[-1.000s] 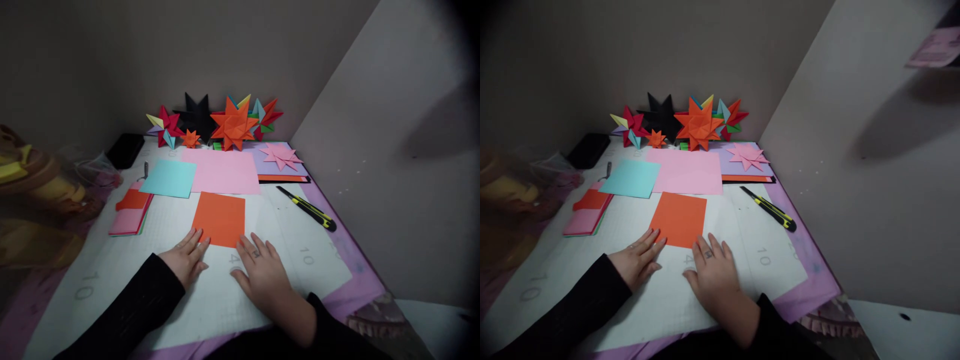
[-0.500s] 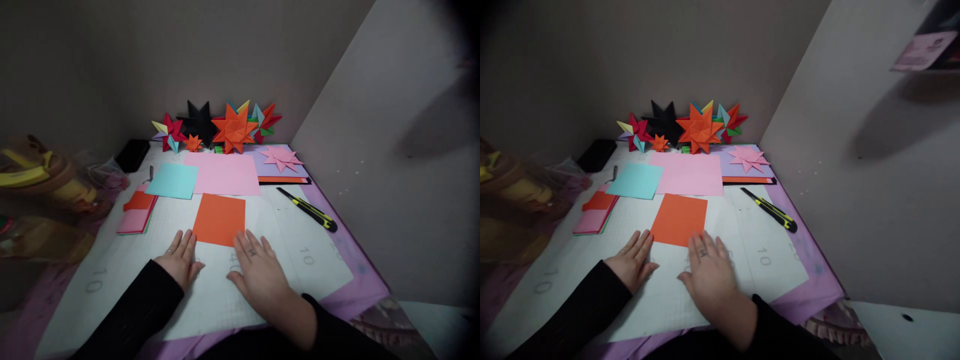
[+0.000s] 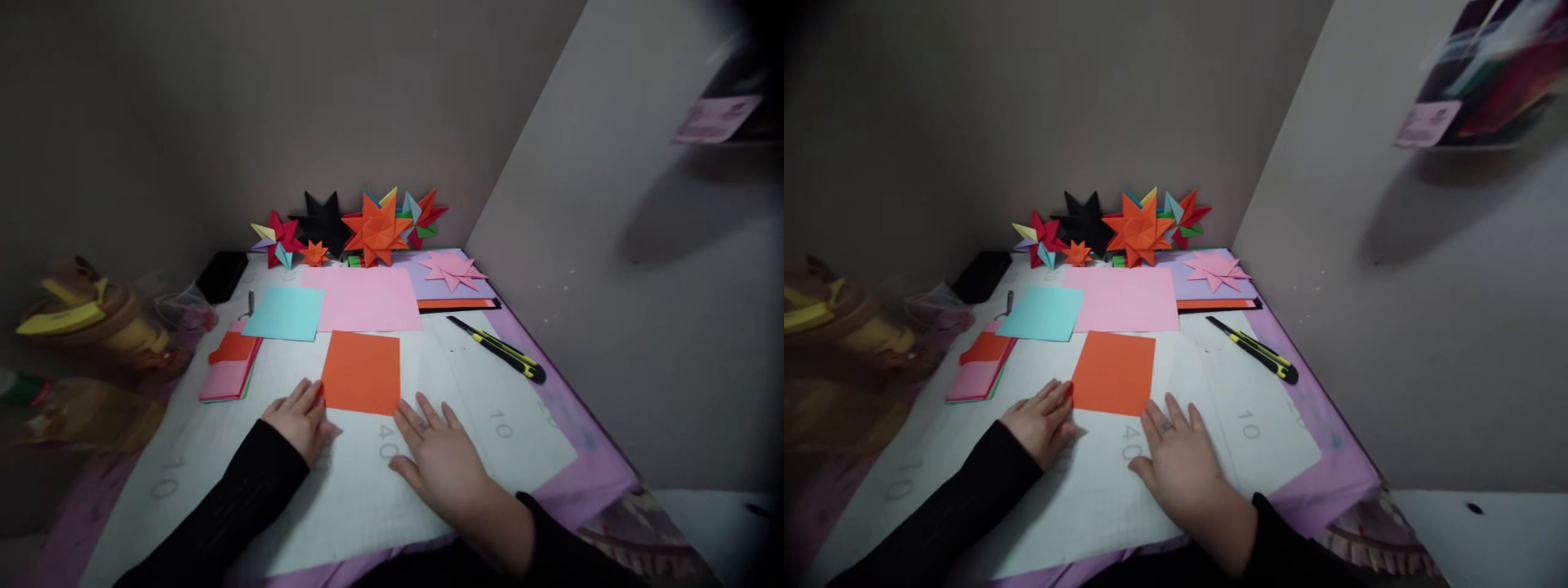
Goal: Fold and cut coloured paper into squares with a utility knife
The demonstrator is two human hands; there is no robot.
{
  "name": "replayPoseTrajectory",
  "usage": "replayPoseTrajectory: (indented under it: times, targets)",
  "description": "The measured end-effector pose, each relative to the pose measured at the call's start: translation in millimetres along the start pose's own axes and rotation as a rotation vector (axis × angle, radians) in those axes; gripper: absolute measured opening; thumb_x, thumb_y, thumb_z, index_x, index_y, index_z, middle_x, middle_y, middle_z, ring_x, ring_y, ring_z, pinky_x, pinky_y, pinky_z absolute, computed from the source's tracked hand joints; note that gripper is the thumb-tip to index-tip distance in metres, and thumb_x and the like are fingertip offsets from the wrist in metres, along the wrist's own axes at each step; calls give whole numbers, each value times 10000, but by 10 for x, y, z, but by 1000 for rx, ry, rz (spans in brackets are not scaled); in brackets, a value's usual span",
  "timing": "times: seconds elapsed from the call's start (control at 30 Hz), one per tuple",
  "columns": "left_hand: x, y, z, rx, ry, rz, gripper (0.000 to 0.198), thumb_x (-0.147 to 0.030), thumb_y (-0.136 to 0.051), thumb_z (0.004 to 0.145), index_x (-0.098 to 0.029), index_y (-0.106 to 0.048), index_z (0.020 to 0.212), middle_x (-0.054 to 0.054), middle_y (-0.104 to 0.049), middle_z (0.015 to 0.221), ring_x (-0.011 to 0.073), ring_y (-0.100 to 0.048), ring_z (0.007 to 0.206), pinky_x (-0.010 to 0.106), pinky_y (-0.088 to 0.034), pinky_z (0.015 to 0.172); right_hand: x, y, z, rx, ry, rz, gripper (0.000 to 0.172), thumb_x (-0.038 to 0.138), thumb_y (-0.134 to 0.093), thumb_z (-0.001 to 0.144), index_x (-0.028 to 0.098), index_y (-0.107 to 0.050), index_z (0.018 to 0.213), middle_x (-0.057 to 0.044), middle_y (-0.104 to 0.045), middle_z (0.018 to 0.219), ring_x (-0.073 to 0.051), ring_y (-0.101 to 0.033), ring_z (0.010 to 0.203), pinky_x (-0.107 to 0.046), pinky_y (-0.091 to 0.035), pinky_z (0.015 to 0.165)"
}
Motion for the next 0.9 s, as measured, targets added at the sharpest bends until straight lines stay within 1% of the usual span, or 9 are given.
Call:
replayPoseTrajectory:
  times: [0.1, 0.17, 0.23, 0.37, 0.43, 0.57, 0.67, 0.8, 0.9]
  targets:
    - [67, 105, 228, -111, 84, -167, 307, -339, -443, 830, -163, -694, 851, 164, -581, 1234, 303, -549, 1112, 430, -434, 926, -50, 110, -43, 13, -3, -24, 616, 487, -491, 837, 135, -446, 1340, -96, -343, 1437, -353, -204, 1356, -567, -185, 1073]
    - [163, 107, 356, -162, 186, -315, 339, -329, -530, 765, -133, -626, 1025, 183, -599, 1159, 293, -587, 1031, 419, -462, 878, -37, 143, -36, 4, 9, -31, 609, 446, -525, 824, 122, -453, 1334, -112, -361, 1426, -342, -237, 1348, -547, -208, 1076]
    - [265, 65, 439, -190, 289, -481, 626, -326, -623, 672, -76, -475, 1226, 200, -582, 1123, 292, -606, 973, 405, -496, 792, -14, 142, -22, -22, 25, -28, 603, 407, -543, 816, 109, -453, 1332, -126, -383, 1412, -333, -290, 1329, -527, -248, 1068]
    - [420, -100, 484, -162, 469, -860, 880, -413, -722, 561, -40, -384, 1283, 121, -642, 873, 257, -645, 726, 381, -511, 662, 17, 121, -13, -84, 44, -18, 589, 364, -556, 801, 103, -468, 1321, -130, -415, 1393, -342, -339, 1302, -519, -313, 1034]
    - [422, -188, 489, -105, 491, -1096, 858, -417, -752, 530, -67, -420, 1240, 81, -667, 790, 250, -655, 702, 372, -516, 654, 17, 119, -16, -91, 41, -16, 575, 326, -559, 791, 94, -480, 1311, -134, -423, 1389, -342, -344, 1298, -506, -334, 1022]
    - [321, -211, 493, -21, 364, -1418, 627, -362, -800, 479, -107, -585, 1011, 108, -715, 838, 278, -679, 773, 372, -531, 683, -37, 142, -19, -117, 49, 68, 535, 275, -571, 761, 119, -523, 1270, -127, -482, 1353, -327, -383, 1274, -473, -358, 1011]
    - [266, -134, 473, -62, 291, -1493, 445, -405, -773, 541, -107, -658, 851, 110, -728, 813, 283, -683, 759, 390, -529, 706, -168, 175, 33, -216, 19, 291, 593, 273, -557, 759, 147, -438, 1327, -140, -470, 1357, -286, -406, 1262, -449, -356, 1016]
    - [192, 10, 459, -266, 244, -1658, 513, -467, -743, 594, -118, -630, 952, 110, -722, 930, 270, -669, 863, 387, -514, 785, -272, 229, 259, -353, -9, 811, 779, 286, -575, 731, 179, -219, 1416, -168, -461, 1340, -251, -514, 1158, -424, -439, 914]
    - [186, 94, 482, -348, 213, -1650, 526, -486, -733, 593, -129, -607, 958, 123, -705, 973, 271, -658, 888, 372, -511, 772, -180, 243, 568, -266, 28, 1186, 535, 349, -602, 736, 158, -473, 1218, -109, -666, 958, -208, -642, 787, -343, -502, 676]
Point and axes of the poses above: each hand's wrist, its own z-axis towards the middle knuckle, its own y-axis out of the back of the hand, x = y × z, the point moved 7 cm from there along z, towards the middle knuckle
